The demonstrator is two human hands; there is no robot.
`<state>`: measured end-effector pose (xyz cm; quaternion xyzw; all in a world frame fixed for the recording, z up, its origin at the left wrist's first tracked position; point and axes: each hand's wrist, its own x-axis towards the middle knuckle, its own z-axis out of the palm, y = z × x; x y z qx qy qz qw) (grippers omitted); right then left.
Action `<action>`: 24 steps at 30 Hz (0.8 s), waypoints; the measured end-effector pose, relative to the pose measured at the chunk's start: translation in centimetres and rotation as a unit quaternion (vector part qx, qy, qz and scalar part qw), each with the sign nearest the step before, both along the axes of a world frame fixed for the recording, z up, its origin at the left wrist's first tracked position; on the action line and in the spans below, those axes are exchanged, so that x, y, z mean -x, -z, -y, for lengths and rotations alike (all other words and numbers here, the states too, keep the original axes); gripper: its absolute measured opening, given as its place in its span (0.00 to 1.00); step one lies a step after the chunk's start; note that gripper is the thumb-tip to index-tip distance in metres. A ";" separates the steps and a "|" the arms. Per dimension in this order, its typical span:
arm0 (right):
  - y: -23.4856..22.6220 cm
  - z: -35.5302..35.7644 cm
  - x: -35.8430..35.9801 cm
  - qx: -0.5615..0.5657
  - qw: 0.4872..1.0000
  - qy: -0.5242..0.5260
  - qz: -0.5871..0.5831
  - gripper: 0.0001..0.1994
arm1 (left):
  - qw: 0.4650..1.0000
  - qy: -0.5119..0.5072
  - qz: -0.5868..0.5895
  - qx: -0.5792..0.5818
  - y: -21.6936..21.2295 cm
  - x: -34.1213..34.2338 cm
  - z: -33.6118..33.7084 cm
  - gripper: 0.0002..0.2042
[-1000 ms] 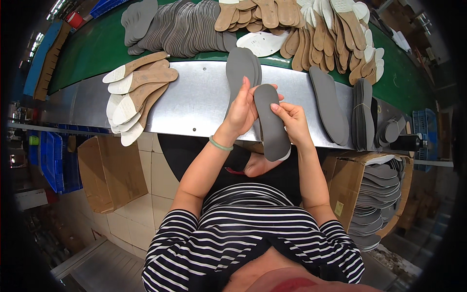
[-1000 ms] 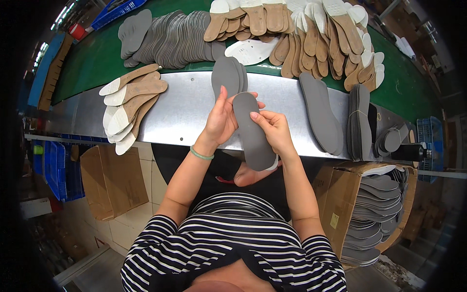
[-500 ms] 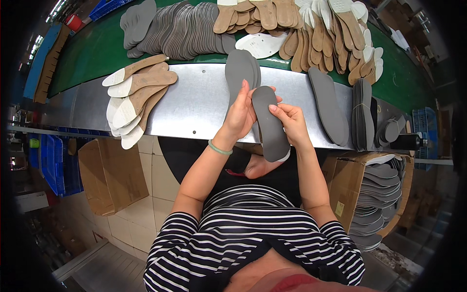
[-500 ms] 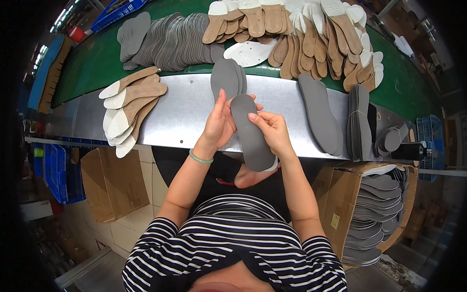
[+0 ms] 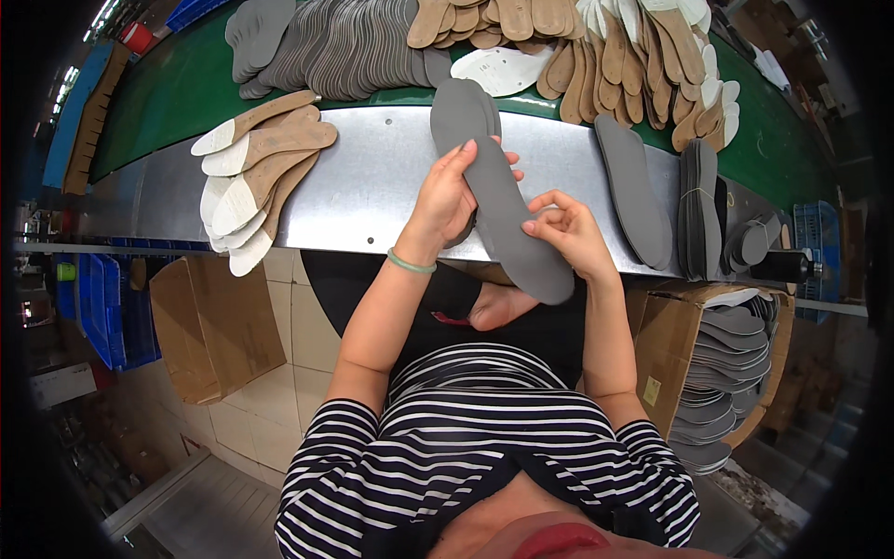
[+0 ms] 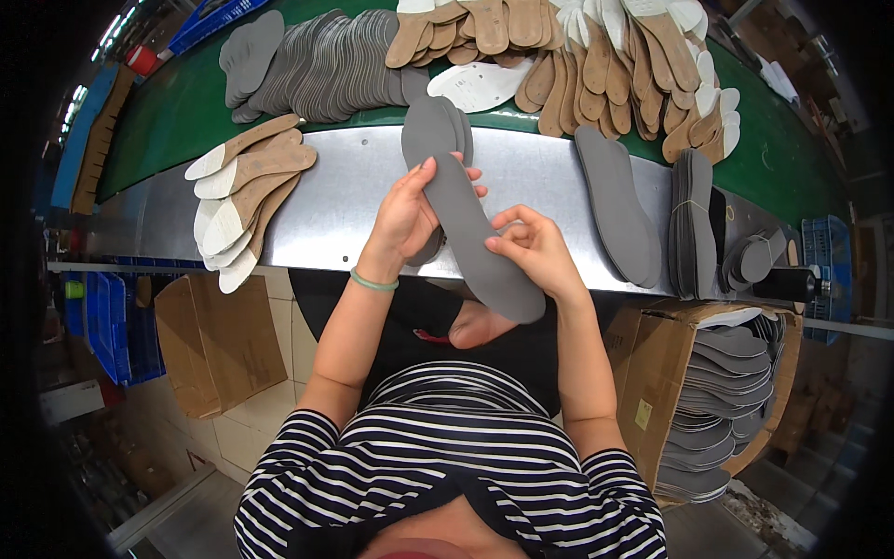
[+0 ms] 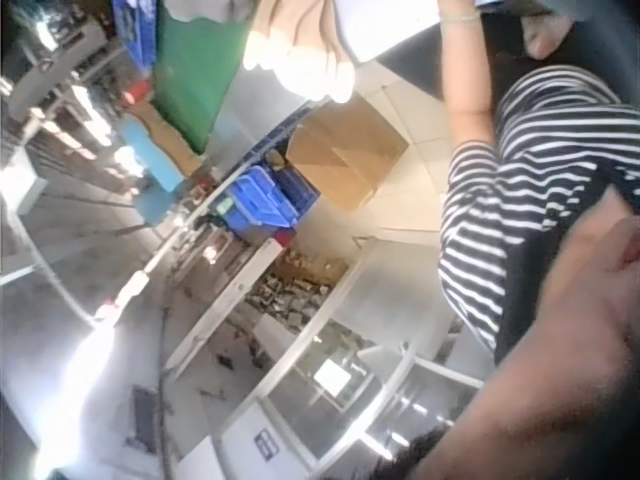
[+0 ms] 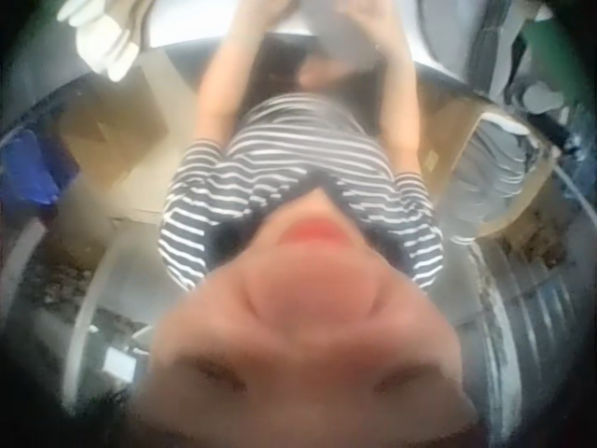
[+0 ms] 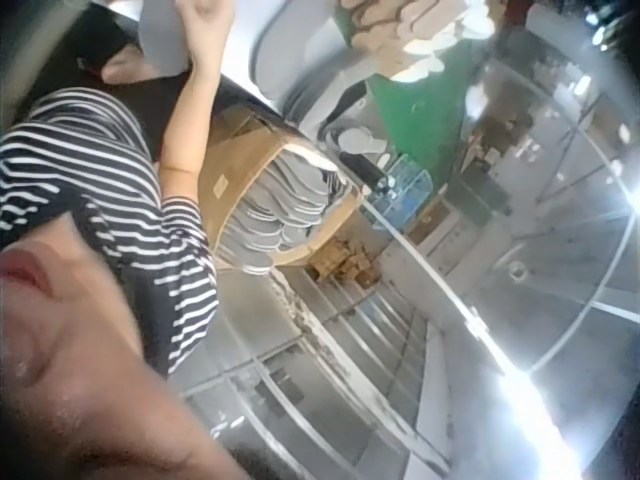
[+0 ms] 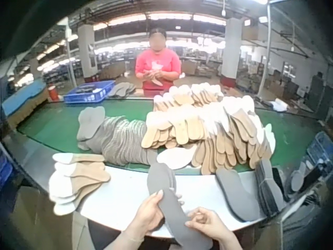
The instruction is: The worker is sorting and stacking shoe insole components at a manufacturing assembly line.
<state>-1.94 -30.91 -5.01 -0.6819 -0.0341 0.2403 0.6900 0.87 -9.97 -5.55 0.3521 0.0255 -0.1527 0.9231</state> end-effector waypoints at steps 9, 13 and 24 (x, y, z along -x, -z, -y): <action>1.7 0.1 1.7 0.127 0.986 0.090 0.053 0.13 | 1.000 -0.006 0.005 -0.008 0.2 -0.8 -1.6 0.21; 2.3 -0.4 1.6 0.126 0.985 0.097 0.067 0.11 | 0.999 -0.037 0.005 -0.001 0.1 -0.6 -1.9 0.20; 3.2 -0.2 1.4 0.157 0.980 0.111 0.044 0.09 | 0.997 -0.034 0.042 -0.059 -1.6 1.0 -1.1 0.23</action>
